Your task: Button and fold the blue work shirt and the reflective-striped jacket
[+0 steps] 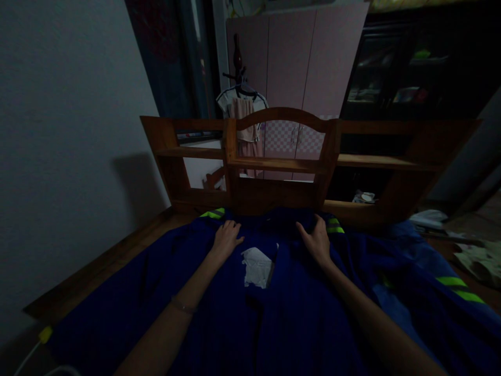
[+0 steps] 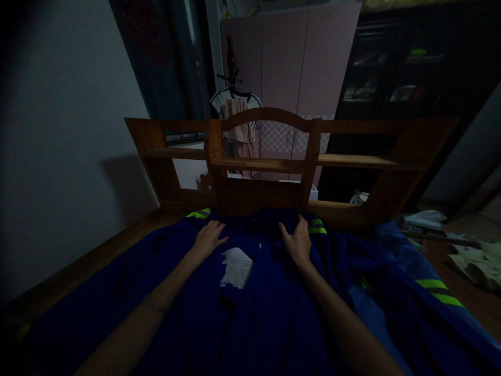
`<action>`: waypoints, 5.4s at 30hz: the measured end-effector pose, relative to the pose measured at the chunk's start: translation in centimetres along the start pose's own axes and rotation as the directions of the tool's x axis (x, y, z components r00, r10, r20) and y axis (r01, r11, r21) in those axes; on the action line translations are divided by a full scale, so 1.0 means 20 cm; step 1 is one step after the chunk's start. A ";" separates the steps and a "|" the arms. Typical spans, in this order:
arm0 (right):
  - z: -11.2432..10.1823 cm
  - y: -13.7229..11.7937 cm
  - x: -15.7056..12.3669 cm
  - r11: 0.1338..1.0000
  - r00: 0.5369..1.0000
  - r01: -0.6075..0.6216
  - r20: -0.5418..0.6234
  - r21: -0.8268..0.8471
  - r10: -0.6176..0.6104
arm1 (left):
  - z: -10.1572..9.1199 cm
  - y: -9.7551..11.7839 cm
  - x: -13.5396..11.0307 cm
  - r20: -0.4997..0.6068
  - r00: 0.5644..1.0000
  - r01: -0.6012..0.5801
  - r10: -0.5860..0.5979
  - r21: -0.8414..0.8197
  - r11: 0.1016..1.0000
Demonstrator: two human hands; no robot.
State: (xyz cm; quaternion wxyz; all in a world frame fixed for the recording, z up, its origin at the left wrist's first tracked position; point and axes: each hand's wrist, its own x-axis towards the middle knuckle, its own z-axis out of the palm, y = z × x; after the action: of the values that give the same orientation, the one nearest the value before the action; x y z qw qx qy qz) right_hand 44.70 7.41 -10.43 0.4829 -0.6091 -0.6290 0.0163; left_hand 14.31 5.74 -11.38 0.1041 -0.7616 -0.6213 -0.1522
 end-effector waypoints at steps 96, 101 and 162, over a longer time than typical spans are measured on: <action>-0.16 0.30 0.15 0.987 0.785 -0.013 0.614 0.158 -0.088 | -0.05 -0.36 -0.02 0.365 0.931 0.293 -0.016 -0.721 0.628; -0.13 0.33 0.15 0.987 0.838 -0.056 0.544 0.150 -0.035 | -0.03 -0.35 -0.02 0.207 0.972 0.213 -0.110 -0.583 0.784; -0.07 0.09 -0.04 0.719 0.784 0.558 0.547 -0.415 -0.293 | -0.02 -0.07 -0.05 -0.275 0.918 0.313 -0.287 0.055 0.948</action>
State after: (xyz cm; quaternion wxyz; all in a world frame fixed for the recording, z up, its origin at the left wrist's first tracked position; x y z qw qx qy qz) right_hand 46.75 6.37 -11.29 0.1175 -0.5353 -0.8241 -0.1436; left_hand 12.65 4.97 -11.45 0.1983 -0.6243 -0.7180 -0.2355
